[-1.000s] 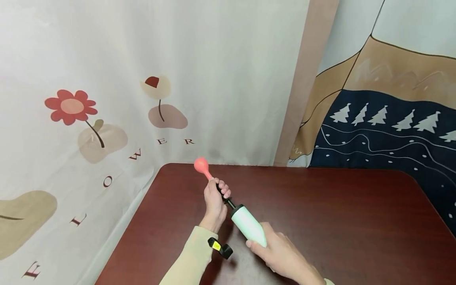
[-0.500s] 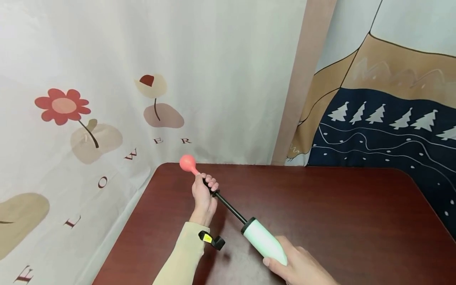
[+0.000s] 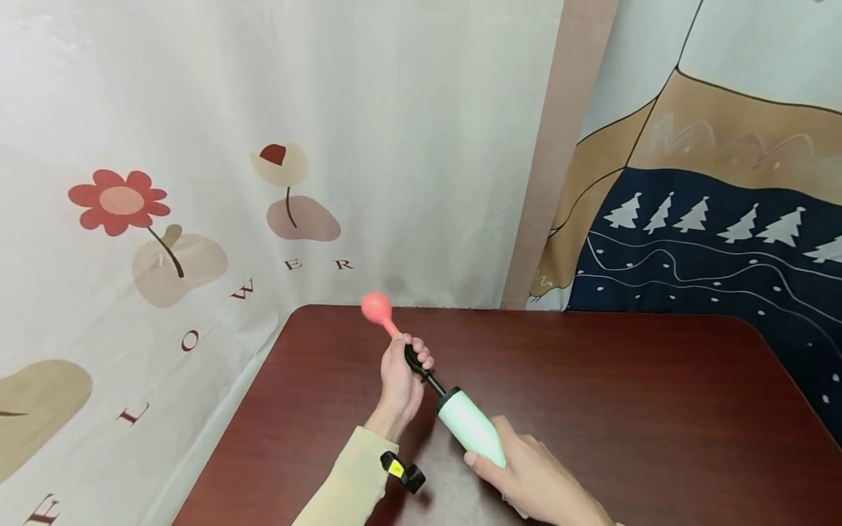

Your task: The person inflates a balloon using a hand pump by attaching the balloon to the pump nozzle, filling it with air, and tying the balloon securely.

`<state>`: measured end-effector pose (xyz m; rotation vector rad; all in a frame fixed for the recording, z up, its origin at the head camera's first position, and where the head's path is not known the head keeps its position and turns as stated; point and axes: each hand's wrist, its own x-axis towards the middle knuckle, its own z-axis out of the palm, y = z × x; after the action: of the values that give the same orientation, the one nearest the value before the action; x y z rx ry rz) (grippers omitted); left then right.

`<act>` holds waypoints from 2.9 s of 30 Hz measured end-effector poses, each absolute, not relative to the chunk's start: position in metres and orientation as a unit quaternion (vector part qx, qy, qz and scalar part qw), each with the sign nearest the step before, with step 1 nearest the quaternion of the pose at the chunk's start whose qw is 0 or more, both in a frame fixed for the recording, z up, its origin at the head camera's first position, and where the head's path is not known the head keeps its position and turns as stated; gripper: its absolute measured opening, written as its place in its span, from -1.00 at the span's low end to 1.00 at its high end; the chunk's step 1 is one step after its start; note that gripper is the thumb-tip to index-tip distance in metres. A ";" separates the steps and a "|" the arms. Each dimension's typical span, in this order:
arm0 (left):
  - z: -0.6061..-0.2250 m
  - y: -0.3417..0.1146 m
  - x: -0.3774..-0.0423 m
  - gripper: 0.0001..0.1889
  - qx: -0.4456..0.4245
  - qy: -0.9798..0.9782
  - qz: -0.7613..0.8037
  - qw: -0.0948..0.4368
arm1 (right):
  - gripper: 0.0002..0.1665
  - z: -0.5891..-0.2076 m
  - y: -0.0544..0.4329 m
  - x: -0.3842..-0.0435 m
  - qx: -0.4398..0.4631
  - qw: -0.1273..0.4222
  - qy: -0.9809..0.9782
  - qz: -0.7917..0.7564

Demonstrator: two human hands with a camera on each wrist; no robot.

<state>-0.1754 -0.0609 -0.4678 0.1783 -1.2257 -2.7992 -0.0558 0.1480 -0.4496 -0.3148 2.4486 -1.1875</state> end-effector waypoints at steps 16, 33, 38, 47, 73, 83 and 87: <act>-0.466 -0.078 -0.166 -0.76 0.006 -0.407 -0.905 -0.121 | -0.41 -0.457 0.147 -0.078 -0.174 0.196 0.825 -0.501; -0.475 -0.067 -0.163 -0.69 0.095 -0.340 -0.925 -0.140 | -0.35 -0.462 0.147 -0.069 -0.176 0.185 0.842 -0.475; -0.474 -0.071 -0.162 -0.44 0.123 -0.258 -0.943 -0.170 | -0.39 -0.464 0.144 -0.066 -0.182 0.174 0.852 -0.459; -0.462 -0.074 -0.173 -0.41 0.158 -0.257 -0.947 -0.107 | -0.34 -0.459 0.144 -0.063 -0.166 0.173 0.868 -0.435; -0.454 -0.060 -0.173 -0.43 0.135 -0.288 -0.944 -0.085 | -0.25 -0.453 0.147 -0.057 -0.104 0.164 0.904 -0.380; -0.444 -0.072 -0.194 -0.44 0.129 -0.311 -0.937 -0.096 | -0.27 -0.467 0.125 -0.062 -0.086 0.109 0.894 -0.426; -0.437 -0.089 -0.207 -0.44 0.125 -0.293 -0.943 -0.091 | -0.24 -0.470 0.133 -0.053 -0.065 0.140 0.892 -0.425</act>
<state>-0.2073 -0.0890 -0.4368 0.4160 -0.9794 -3.1497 -0.0534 0.1332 -0.4699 -0.1879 2.5776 -1.2266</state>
